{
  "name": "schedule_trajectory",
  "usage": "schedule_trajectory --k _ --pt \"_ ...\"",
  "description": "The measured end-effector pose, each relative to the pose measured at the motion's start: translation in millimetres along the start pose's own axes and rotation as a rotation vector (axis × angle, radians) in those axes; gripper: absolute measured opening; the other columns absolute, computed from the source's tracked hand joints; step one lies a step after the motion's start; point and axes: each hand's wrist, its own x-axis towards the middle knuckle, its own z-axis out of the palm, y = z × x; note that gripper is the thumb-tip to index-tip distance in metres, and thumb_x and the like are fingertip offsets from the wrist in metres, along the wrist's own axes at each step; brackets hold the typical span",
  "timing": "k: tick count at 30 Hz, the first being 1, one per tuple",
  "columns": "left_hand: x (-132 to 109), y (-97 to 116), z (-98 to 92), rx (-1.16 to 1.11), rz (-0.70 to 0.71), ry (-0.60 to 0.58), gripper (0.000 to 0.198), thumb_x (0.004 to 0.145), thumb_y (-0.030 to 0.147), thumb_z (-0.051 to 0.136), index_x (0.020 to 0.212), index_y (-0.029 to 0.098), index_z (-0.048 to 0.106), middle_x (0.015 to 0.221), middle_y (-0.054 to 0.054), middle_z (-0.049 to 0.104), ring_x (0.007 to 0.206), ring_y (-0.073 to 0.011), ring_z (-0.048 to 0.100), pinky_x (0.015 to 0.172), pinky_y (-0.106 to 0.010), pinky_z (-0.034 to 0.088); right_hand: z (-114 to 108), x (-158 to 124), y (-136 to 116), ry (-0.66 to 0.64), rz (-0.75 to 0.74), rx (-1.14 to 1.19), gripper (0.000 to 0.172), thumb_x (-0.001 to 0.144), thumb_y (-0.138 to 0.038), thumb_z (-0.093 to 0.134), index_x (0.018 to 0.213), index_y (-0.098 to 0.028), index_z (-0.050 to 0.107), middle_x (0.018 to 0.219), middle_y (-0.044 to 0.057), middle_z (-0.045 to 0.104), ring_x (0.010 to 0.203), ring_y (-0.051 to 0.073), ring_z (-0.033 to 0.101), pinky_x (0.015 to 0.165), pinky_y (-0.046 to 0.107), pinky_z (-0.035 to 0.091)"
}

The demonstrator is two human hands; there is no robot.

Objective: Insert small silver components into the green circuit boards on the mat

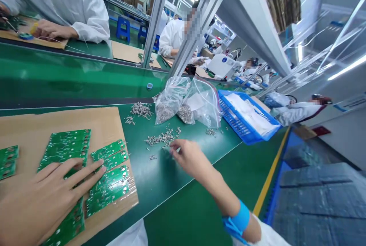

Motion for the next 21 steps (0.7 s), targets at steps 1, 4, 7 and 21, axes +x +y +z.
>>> schedule_trajectory --k 1,4,7,21 --pt "0 0 1.7 0.055 0.005 -0.013 0.077 0.071 -0.009 0.054 0.136 0.032 0.060 0.136 -0.005 0.066 0.116 -0.0366 0.063 0.085 -0.050 0.054 10 -2 3 0.026 -0.006 0.022 0.020 0.097 -0.027 0.053 0.108 -0.020 0.067 0.100 0.008 0.074 0.084 0.024 0.069 0.077 0.035 0.050" --pt "-1 0 3.0 0.142 -0.008 -0.028 0.076 0.074 -0.008 0.054 0.138 0.033 0.058 0.139 -0.006 0.063 0.119 -0.0371 0.061 0.089 -0.053 0.054 34 0 2 0.095 -0.031 0.040 0.016 0.096 -0.023 0.054 0.106 -0.020 0.066 0.104 0.009 0.071 0.083 0.023 0.067 0.075 0.035 0.049" --pt "-2 -1 2.3 0.172 -0.001 -0.049 0.082 0.070 -0.009 0.058 0.138 0.035 0.058 0.139 -0.007 0.064 0.118 -0.0382 0.061 0.090 -0.054 0.054 41 4 -4 0.114 -0.057 0.092 0.011 0.094 -0.016 0.054 0.095 -0.021 0.064 0.099 0.008 0.068 0.083 0.021 0.065 0.074 0.032 0.048" --pt "1 -13 -32.7 0.093 0.025 -0.058 0.065 0.076 0.001 0.052 0.133 0.030 0.064 0.140 -0.004 0.062 0.119 -0.0422 0.057 0.089 -0.059 0.052 37 -6 -7 0.113 -0.152 0.271 0.007 0.096 -0.021 0.056 0.090 -0.021 0.061 0.089 0.005 0.064 0.080 0.019 0.059 0.072 0.030 0.045"
